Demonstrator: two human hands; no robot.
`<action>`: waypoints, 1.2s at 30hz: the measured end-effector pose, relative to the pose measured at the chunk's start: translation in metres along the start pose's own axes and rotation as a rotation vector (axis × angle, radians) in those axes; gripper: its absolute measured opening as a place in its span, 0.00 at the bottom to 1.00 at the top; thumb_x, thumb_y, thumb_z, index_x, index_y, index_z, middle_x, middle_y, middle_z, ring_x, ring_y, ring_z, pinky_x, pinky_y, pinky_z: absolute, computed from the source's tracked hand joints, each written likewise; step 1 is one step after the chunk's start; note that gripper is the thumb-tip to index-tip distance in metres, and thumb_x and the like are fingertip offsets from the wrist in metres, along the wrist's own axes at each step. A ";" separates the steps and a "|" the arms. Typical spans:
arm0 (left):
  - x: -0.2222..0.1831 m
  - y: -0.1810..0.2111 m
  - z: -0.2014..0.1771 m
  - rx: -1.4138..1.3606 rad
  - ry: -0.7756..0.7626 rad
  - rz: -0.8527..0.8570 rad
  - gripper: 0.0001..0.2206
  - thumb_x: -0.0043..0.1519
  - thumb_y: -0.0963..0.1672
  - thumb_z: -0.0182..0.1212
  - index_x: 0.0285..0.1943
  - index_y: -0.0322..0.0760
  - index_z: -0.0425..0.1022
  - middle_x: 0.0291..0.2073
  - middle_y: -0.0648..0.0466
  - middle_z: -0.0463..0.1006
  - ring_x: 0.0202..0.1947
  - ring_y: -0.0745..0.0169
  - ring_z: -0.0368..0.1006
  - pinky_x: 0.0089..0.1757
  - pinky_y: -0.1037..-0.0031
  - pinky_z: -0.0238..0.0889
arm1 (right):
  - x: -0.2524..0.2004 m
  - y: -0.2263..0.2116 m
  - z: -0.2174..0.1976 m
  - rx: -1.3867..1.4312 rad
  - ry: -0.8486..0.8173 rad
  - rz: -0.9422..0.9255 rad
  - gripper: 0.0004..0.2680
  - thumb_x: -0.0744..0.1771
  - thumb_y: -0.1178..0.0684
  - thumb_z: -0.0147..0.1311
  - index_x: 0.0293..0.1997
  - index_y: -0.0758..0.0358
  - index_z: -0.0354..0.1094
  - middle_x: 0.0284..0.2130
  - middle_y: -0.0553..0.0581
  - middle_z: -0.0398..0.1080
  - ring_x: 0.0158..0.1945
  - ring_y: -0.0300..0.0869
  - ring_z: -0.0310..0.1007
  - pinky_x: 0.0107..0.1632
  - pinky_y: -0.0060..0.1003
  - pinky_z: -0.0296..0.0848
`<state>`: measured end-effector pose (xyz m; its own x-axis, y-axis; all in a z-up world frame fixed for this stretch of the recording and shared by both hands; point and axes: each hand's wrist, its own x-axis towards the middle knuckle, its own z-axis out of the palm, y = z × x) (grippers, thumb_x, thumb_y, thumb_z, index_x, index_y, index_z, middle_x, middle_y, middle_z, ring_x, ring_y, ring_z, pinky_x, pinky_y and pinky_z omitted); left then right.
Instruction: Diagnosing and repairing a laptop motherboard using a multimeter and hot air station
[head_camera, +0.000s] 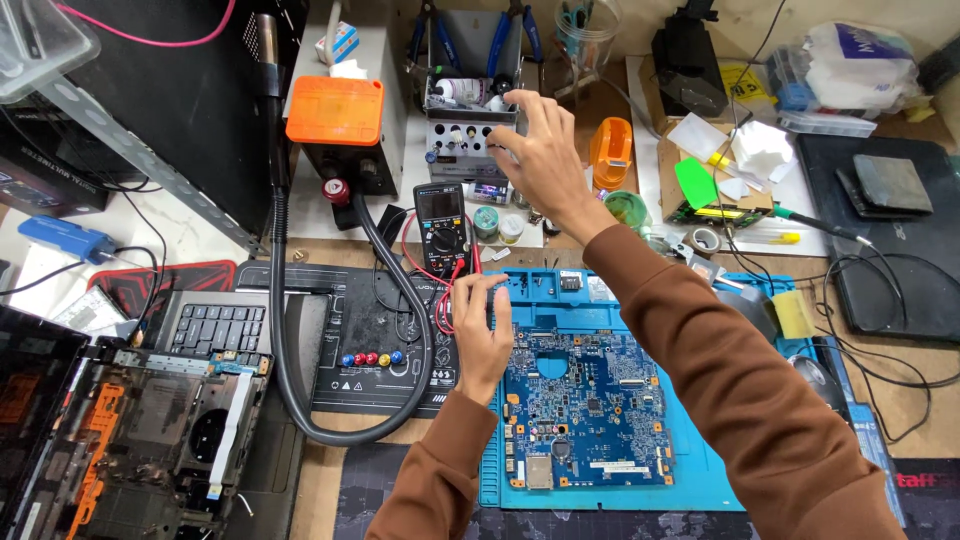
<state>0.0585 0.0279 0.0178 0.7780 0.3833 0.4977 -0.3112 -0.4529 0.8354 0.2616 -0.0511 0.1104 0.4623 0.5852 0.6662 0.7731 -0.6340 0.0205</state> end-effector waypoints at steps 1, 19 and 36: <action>0.000 0.000 0.000 0.000 0.000 0.000 0.13 0.69 0.46 0.47 0.49 0.34 0.76 0.44 0.49 0.70 0.48 0.55 0.68 0.49 0.63 0.65 | 0.000 0.000 0.000 0.000 0.000 0.000 0.04 0.67 0.55 0.63 0.40 0.55 0.70 0.57 0.66 0.64 0.59 0.57 0.64 0.56 0.55 0.64; -0.001 -0.005 0.001 -0.005 -0.025 -0.012 0.15 0.69 0.47 0.45 0.49 0.33 0.75 0.45 0.47 0.70 0.48 0.54 0.68 0.50 0.63 0.64 | -0.019 -0.017 -0.038 0.316 0.240 0.107 0.03 0.66 0.60 0.56 0.38 0.61 0.66 0.41 0.56 0.72 0.50 0.46 0.71 0.54 0.43 0.60; -0.002 -0.014 0.005 -0.022 0.087 0.105 0.08 0.71 0.44 0.51 0.48 0.39 0.76 0.38 0.49 0.69 0.41 0.42 0.70 0.48 0.58 0.63 | -0.138 -0.065 -0.091 0.749 0.150 0.475 0.04 0.66 0.62 0.55 0.41 0.62 0.66 0.26 0.59 0.74 0.28 0.43 0.75 0.36 0.38 0.76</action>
<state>0.0634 0.0295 0.0039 0.6907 0.4038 0.5999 -0.4009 -0.4765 0.7824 0.1077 -0.1364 0.0853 0.7844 0.2401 0.5719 0.6197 -0.2660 -0.7384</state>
